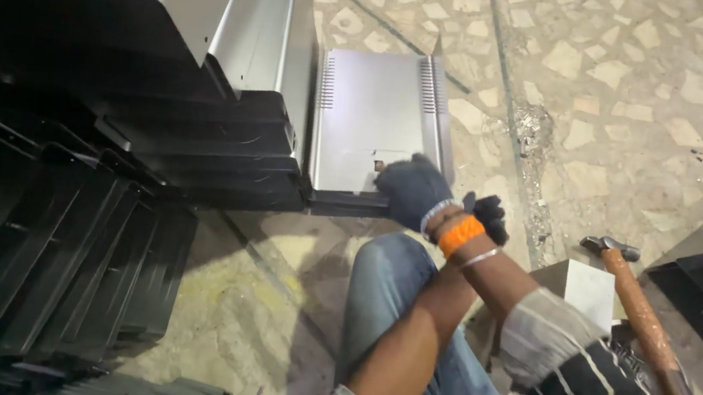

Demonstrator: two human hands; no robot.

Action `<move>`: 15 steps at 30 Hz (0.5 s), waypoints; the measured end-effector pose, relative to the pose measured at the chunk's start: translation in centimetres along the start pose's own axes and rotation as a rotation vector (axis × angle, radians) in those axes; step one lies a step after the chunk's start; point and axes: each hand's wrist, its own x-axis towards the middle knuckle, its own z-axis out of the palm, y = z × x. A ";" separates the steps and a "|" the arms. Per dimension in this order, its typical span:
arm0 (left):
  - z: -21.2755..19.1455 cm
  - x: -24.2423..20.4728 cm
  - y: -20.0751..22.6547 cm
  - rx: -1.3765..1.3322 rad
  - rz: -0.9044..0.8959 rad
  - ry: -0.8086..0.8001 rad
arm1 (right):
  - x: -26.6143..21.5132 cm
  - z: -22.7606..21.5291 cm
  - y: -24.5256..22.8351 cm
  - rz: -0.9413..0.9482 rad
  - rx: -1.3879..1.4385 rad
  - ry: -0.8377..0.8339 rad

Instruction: The person sits on the floor and hammers metal cabinet cover panels with a wooden mallet to flatten or shape them, holding each panel on their lap and turning it over between strikes. They set finished panels onto a stack beside them and pick up the next panel to continue.

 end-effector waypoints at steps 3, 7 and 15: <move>-2.3 1.7 -1.1 0.066 0.005 0.067 | -1.5 0.4 0.1 0.042 0.154 -0.095; -6.0 1.8 -3.6 0.153 -0.003 0.169 | -3.1 -6.6 -0.7 0.266 0.320 0.091; -4.9 0.5 -4.9 0.479 -0.011 0.465 | -15.2 -14.3 2.0 0.681 0.559 0.382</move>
